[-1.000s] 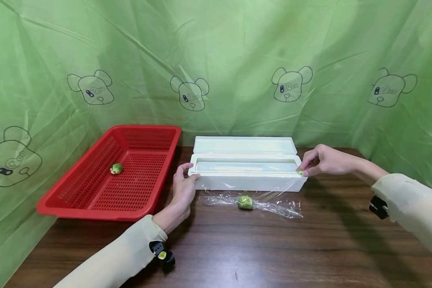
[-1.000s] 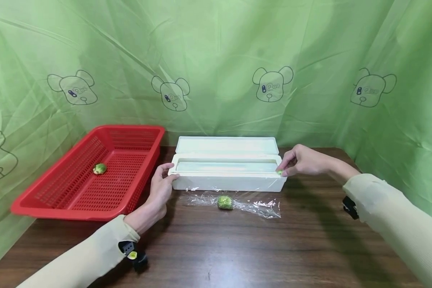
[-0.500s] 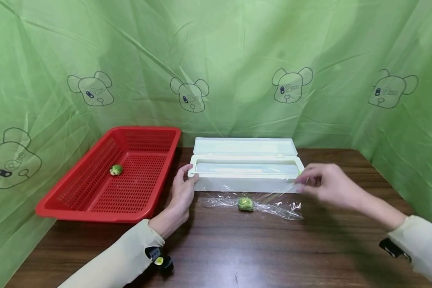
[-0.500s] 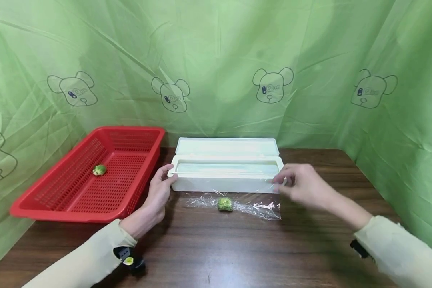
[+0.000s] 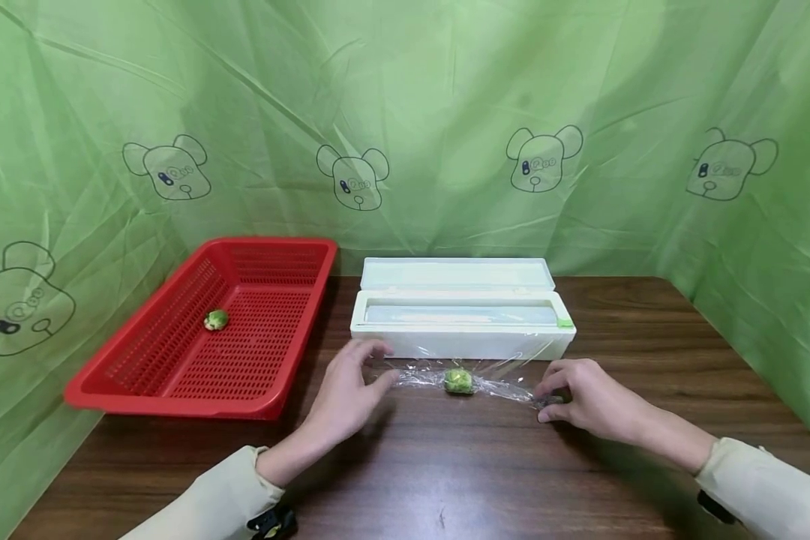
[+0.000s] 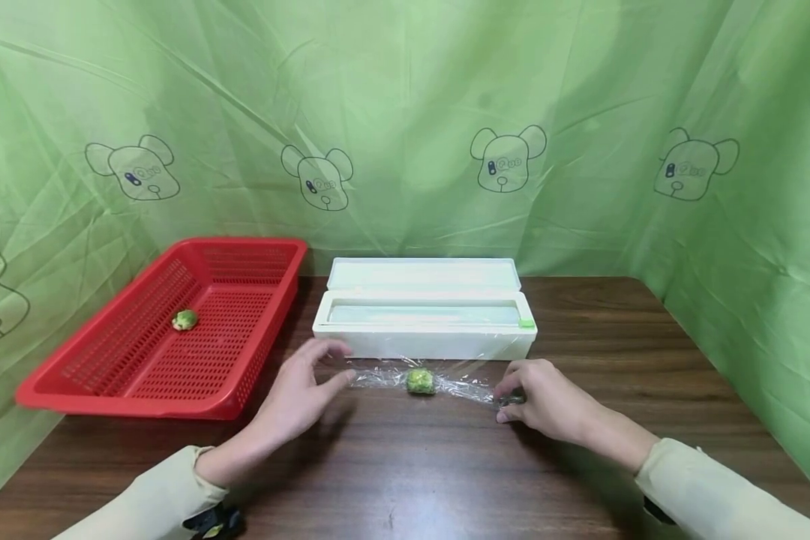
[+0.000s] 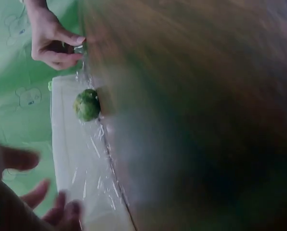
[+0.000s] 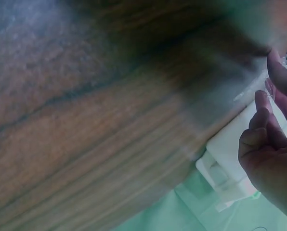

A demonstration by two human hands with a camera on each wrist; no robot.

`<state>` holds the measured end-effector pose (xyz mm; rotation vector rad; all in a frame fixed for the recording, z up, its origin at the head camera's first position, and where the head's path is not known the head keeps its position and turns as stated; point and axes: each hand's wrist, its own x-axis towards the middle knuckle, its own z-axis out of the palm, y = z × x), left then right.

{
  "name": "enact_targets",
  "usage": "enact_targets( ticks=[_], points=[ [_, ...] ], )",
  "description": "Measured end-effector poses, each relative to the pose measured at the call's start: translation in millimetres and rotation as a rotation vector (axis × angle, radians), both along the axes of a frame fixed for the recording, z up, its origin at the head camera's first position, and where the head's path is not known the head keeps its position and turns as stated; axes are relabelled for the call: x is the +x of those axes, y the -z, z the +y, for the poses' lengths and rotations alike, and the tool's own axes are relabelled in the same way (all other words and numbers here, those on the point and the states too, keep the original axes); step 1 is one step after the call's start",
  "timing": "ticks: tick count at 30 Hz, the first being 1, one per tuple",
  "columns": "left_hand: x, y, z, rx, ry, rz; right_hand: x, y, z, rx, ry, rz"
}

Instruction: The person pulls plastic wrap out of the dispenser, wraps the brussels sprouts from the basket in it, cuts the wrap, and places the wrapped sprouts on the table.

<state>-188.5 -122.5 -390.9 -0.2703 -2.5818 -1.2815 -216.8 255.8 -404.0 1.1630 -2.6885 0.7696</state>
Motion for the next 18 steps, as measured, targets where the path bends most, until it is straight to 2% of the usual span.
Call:
enact_targets(
  ticks=[6,11,15,18],
  points=[
    [3.1,4.4,-2.4,-0.248,0.133,-0.129,-10.2,5.9,1,-0.026,-0.012,0.034],
    [5.6,6.4,-4.6,-0.404,0.205,-0.17,-16.7,5.7,2,-0.006,0.067,-0.076],
    [5.4,8.6,-5.8,-0.441,0.22,-0.165,-17.5,3.2,2,0.022,0.159,-0.165],
    [4.3,8.4,-5.4,-0.396,0.194,-0.156,-14.1,0.1,1,0.007,0.219,-0.16]
  ],
)
